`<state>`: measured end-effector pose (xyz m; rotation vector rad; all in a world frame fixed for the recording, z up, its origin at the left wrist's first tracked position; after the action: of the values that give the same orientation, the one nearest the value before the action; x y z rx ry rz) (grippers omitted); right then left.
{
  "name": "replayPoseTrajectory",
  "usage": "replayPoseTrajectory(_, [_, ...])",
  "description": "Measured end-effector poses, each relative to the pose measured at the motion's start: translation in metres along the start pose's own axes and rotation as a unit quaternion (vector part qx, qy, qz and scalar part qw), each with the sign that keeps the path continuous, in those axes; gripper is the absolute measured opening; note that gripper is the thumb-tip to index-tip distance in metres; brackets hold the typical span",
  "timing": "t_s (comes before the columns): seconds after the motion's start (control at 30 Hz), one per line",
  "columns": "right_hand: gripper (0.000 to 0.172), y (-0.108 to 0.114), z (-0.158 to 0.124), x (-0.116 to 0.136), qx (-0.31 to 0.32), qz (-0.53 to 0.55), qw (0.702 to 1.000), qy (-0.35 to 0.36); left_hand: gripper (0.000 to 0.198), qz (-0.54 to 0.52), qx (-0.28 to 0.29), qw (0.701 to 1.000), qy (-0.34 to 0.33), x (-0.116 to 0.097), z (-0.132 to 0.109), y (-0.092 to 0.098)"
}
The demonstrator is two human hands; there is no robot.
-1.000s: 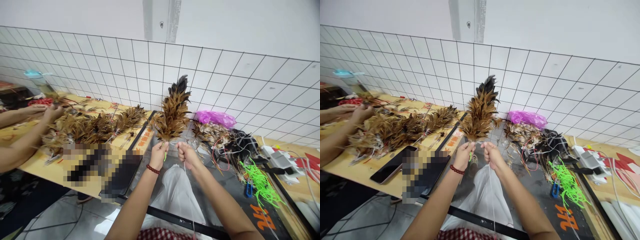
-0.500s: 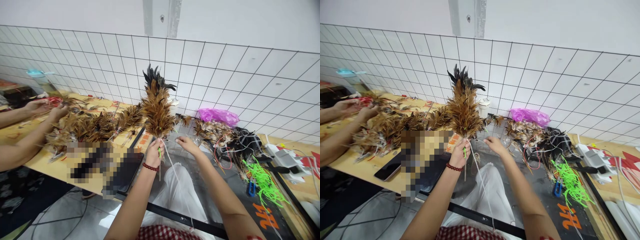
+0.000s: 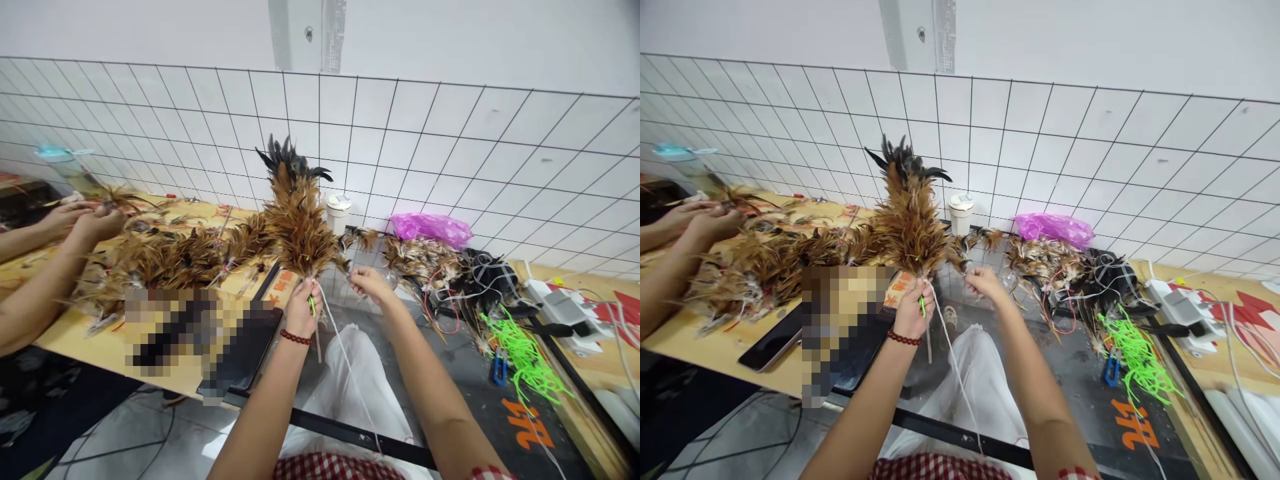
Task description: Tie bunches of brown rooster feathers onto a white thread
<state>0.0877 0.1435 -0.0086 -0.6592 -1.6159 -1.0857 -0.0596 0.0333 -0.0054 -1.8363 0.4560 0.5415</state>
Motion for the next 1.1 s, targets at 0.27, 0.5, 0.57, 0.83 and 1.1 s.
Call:
replayPoseTrajectory(0.27, [0.024, -0.050, -0.044, 0.041, 0.073, 0.340, 0.937, 0.021, 0.027, 0.011, -0.034, 0.999, 0.027, 0.011, 0.003, -0.002])
replayPoseTrajectory(0.5, [0.030, -0.082, -0.045, 0.049, 0.009, 0.312, 0.949, 0.049, 0.035, 0.046, -0.061, 0.997, -0.033, 0.012, 0.003, 0.003])
replayPoseTrajectory(0.57, [0.031, -0.082, -0.043, 0.045, 0.013, 0.306, 0.951, 0.050, 0.040, 0.075, -0.067, 0.994, -0.052, 0.013, 0.001, 0.001])
replayPoseTrajectory(0.83, [0.021, -0.068, -0.030, 0.026, -0.032, 0.154, 0.982, 0.102, 0.043, 0.184, -0.085, 0.974, -0.104, 0.016, 0.001, -0.002])
replayPoseTrajectory(1.1, [0.028, -0.046, -0.032, 0.039, -0.097, 0.128, 0.976, 0.147, 0.036, 0.236, -0.078, 0.962, -0.114, 0.014, -0.003, -0.002])
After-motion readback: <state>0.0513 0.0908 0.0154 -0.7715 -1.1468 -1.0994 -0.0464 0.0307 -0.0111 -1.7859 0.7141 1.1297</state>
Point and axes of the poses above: each hand's wrist, its own z-axis towards the middle knuckle, its own y-axis out of the back of the hand, x = y × z, the point moved 4 cm from there along z, towards the middle knuckle, and after that the axes turned 8 degrees about y, right-handed, at the moved point
